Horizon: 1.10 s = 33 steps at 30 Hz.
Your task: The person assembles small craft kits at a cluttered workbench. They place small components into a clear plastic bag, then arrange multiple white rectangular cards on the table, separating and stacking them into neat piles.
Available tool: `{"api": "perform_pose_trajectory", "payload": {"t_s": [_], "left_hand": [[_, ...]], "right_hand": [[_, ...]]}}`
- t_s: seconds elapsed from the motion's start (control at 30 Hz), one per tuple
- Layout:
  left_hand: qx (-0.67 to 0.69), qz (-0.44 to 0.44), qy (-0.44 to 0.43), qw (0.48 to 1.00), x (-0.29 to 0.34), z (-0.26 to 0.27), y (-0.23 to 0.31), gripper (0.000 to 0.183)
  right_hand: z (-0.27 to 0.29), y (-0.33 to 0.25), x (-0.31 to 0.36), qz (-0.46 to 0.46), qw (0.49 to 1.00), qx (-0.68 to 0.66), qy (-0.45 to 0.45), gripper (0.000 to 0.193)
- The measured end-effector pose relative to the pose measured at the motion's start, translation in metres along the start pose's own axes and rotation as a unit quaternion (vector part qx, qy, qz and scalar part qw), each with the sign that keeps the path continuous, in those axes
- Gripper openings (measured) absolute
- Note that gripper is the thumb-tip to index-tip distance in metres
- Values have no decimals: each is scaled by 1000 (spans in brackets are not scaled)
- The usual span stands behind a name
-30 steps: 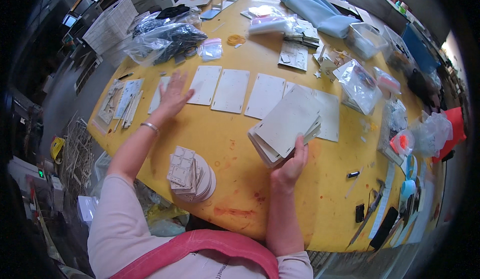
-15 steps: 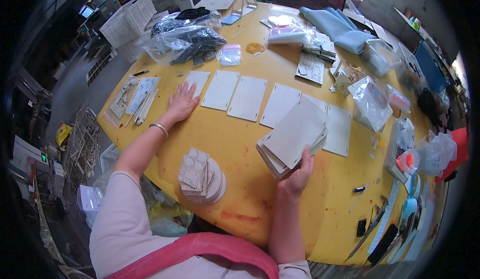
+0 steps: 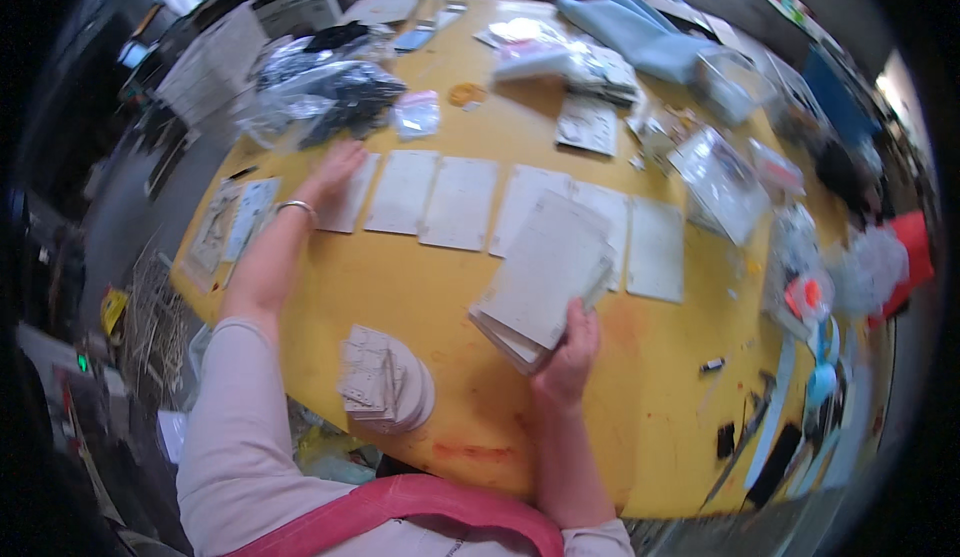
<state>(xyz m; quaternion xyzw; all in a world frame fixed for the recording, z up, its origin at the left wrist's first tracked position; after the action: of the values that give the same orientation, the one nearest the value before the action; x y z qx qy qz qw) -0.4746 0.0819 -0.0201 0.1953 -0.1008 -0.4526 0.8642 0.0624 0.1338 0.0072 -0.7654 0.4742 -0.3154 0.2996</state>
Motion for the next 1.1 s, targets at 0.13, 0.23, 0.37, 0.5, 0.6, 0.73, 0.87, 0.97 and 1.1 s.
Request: {"api": "perform_pose_trajectory", "payload": {"t_s": [0.13, 0.23, 0.37, 0.5, 0.6, 0.73, 0.87, 0.97, 1.1], "left_hand": [[-44, -26, 92, 994, 25, 1, 79, 49], [205, -115, -37, 971, 60, 16, 165, 43], [387, -55, -319, 863, 119, 5, 273, 43], [370, -92, -362, 851, 150, 18, 341, 34], [347, -144, -340, 862, 169, 20, 382, 28], [356, -184, -361, 842, 210, 12, 446, 23], [380, -241, -441, 777, 275, -6, 518, 20], [403, -249, -520, 711, 326, -25, 568, 23], [413, -254, -584, 651, 388, -50, 620, 23]], "right_hand": [[6, 3, -3, 25, 1000, 10, -3, 31], [4, 3, -2, 44, 999, -9, -14, 30], [-3, -4, 3, 74, 997, 0, 11, 30], [-2, -25, 20, 140, 989, 16, 37, 27], [8, -46, 45, 152, 982, 45, 100, 25], [35, -88, 106, 234, 964, 54, 112, 27], [78, -134, 180, 308, 936, 82, 148, 43], [113, -159, 234, 352, 920, 34, 169, 51], [160, -186, 290, 360, 918, -32, 164, 54]]}}
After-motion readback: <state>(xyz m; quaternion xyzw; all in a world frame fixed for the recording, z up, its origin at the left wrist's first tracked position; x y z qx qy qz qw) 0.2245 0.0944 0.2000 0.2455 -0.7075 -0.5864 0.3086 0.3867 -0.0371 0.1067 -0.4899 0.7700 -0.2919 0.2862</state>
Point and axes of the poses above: each hand's wrist, its own x-axis away from the middle knuckle, its own z-axis out of the back of the hand, y = z × x, the point moved 2 cm from there along -x, towards the middle knuckle, and after that the axes turned 8 degrees about x, right-handed, at the moved point
